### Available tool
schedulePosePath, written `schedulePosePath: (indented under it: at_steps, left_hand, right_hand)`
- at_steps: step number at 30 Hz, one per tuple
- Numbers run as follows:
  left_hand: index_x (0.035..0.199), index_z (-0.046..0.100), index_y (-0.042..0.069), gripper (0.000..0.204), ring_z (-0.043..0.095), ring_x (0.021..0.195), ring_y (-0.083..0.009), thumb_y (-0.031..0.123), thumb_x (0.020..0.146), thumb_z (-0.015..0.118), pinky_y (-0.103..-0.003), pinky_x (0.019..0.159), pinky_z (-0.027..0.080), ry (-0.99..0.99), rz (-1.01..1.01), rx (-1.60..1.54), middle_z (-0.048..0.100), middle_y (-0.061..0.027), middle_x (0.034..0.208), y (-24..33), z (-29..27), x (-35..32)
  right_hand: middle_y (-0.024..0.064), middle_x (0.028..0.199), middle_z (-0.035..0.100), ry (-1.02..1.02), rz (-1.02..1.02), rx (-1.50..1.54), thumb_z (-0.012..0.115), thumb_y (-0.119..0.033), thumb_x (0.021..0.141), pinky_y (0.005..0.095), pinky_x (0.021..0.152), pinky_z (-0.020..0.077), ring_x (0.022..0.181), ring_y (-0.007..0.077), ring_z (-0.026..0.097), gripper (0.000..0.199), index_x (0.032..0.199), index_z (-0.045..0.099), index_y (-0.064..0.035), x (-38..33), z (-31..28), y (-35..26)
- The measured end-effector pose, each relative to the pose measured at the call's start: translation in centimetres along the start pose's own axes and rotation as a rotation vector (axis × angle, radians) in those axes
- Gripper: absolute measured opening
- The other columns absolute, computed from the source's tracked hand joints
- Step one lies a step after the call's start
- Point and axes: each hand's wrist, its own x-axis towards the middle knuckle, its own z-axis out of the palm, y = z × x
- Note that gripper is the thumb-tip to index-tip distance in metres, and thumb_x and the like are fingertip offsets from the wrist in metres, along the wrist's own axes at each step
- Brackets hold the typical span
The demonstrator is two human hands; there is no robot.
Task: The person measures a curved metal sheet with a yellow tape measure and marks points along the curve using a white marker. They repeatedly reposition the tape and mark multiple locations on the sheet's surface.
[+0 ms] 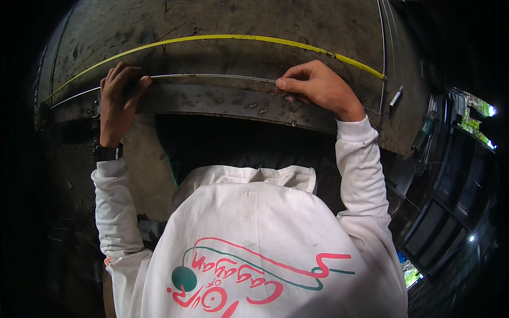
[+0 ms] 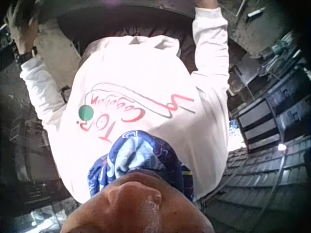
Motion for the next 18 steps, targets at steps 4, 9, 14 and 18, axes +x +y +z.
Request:
schedulePosePath:
  at_steps: [4, 9, 14, 18]
  left_hand:
    - [0.101, 0.069, 0.005, 0.026, 0.060, 0.103, -0.0258, 0.029, 0.093, 0.072, -0.036, 0.094, 0.038, 0.028, 0.013, -0.001, 0.063, -0.0066, 0.100, 0.1, 0.3, 0.0]
    - [0.101, 0.068, 0.004, 0.026, 0.059, 0.104, -0.0261, 0.029, 0.093, 0.071, -0.036, 0.095, 0.037, 0.002, 0.022, 0.000, 0.062, -0.0070, 0.101, 0.2, 0.2, 0.0]
    - [0.101, 0.068, 0.003, 0.027, 0.059, 0.105, -0.0264, 0.029, 0.094, 0.071, -0.037, 0.096, 0.037, 0.000, 0.010, 0.012, 0.062, -0.0081, 0.102, 0.2, 0.1, 0.0]
    - [0.101, 0.067, 0.003, 0.028, 0.059, 0.105, -0.0265, 0.029, 0.094, 0.071, -0.037, 0.097, 0.037, 0.020, 0.012, 0.006, 0.062, -0.0082, 0.102, 0.3, 0.2, -0.1]
  right_hand:
    - [0.0080, 0.076, 0.074, 0.144, -0.051, 0.002, 0.075, -0.056, 0.087, 0.0315, 0.069, 0.0517, 0.068, 0.0179, 0.067, 0.053, 0.095, 0.083, -0.0040, 0.1, 1.5, 1.4]
    - [0.0014, 0.060, 0.062, 0.299, -0.012, -0.087, 0.081, -0.055, 0.084, 0.0280, 0.058, 0.0391, 0.056, 0.0094, 0.054, 0.053, 0.074, 0.080, -0.0032, 0.1, 3.4, 0.5]
    - [0.0048, 0.058, 0.062, 0.193, 0.057, -0.056, 0.079, -0.064, 0.080, 0.0313, 0.058, 0.0441, 0.054, 0.0153, 0.057, 0.060, 0.077, 0.081, -0.0039, 0.3, 2.4, -0.4]
    - [0.0064, 0.057, 0.063, 0.162, -0.019, 0.113, 0.080, -0.065, 0.080, 0.0311, 0.059, 0.0462, 0.052, 0.0180, 0.060, 0.061, 0.077, 0.082, -0.0038, 0.1, 1.7, 0.3]
